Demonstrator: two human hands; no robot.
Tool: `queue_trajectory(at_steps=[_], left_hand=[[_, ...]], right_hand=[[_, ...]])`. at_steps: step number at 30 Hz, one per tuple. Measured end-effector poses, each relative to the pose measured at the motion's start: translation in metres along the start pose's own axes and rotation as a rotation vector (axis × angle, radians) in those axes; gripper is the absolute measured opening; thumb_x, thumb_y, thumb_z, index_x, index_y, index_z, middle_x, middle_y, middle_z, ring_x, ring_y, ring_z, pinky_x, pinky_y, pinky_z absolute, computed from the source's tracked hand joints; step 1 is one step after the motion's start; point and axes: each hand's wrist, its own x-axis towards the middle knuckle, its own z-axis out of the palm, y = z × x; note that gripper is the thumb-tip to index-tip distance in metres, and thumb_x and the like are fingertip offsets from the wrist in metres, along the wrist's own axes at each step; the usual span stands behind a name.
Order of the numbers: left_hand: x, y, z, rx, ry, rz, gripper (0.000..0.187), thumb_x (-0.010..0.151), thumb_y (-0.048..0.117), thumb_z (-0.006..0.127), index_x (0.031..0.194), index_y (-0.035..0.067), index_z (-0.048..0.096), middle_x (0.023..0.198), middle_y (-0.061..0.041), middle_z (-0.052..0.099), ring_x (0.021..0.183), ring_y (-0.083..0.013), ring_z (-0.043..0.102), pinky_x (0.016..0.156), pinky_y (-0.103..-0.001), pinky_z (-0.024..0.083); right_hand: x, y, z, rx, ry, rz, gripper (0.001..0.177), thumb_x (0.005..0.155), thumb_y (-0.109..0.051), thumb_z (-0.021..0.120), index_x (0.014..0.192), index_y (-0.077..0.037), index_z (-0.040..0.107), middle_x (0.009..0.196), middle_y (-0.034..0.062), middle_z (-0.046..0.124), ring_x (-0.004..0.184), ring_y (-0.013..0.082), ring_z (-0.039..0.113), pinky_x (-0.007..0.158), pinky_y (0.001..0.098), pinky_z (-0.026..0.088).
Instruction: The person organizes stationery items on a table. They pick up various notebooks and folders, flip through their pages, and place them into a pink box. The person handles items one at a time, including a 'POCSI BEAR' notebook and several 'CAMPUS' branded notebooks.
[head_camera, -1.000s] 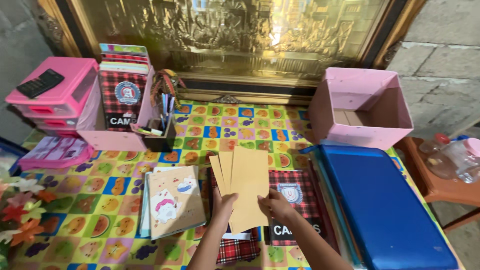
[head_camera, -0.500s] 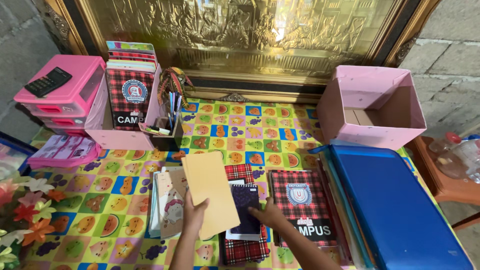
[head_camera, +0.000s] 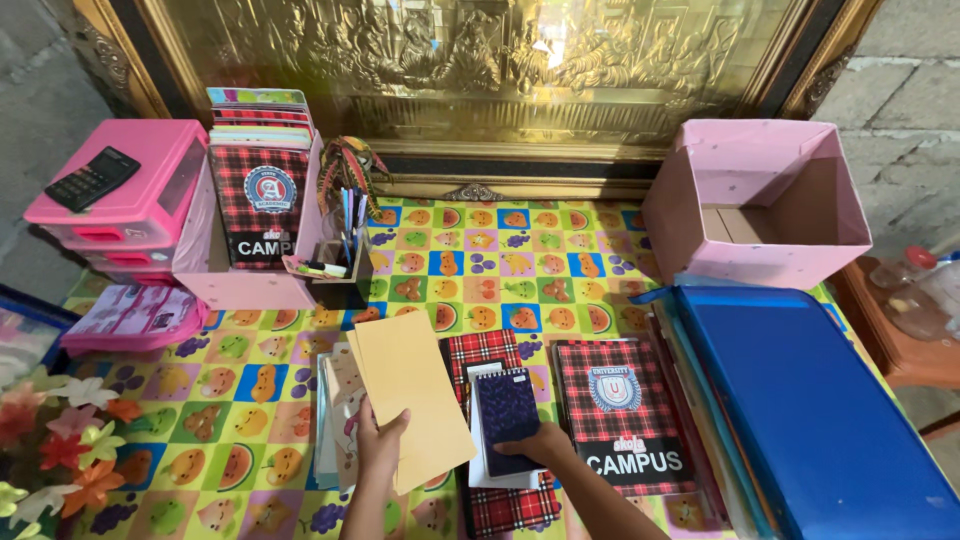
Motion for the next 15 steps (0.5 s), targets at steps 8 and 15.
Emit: queue_trajectory(at_steps=[8,15], left_hand=[[0.009,0.002,0.001,-0.046,-0.012,0.031,0.068,0.086,0.005,0.071,0.149,0.008,0.043,0.134,-0.013,0.066,0.12,-0.0242,0.066,0.098,-0.037,0.053],[0.007,-0.003,0.005,-0.032,-0.035,0.001,0.069,0.087,0.007,0.071,0.15,0.008,0.043,0.134,-0.013,0.066,0.119,-0.0251,0.067,0.097,-0.037,0.055]], right_hand=[[-0.005,-0.02,0.001,0.065,0.155,0.025,0.081,0.055,-0.033,0.103,0.116,0.003,0.063,0.109,0.0161,0.076,0.1,0.0263,0.076,0.089,0.0372,0.062],[0.006,0.01,-0.009,0.411,-0.005,-0.006,0.053,0.063,-0.015,0.095,0.108,0.007,0.077,0.101,0.0164,0.082,0.086,0.0256,0.08,0.083,0.038,0.062]])
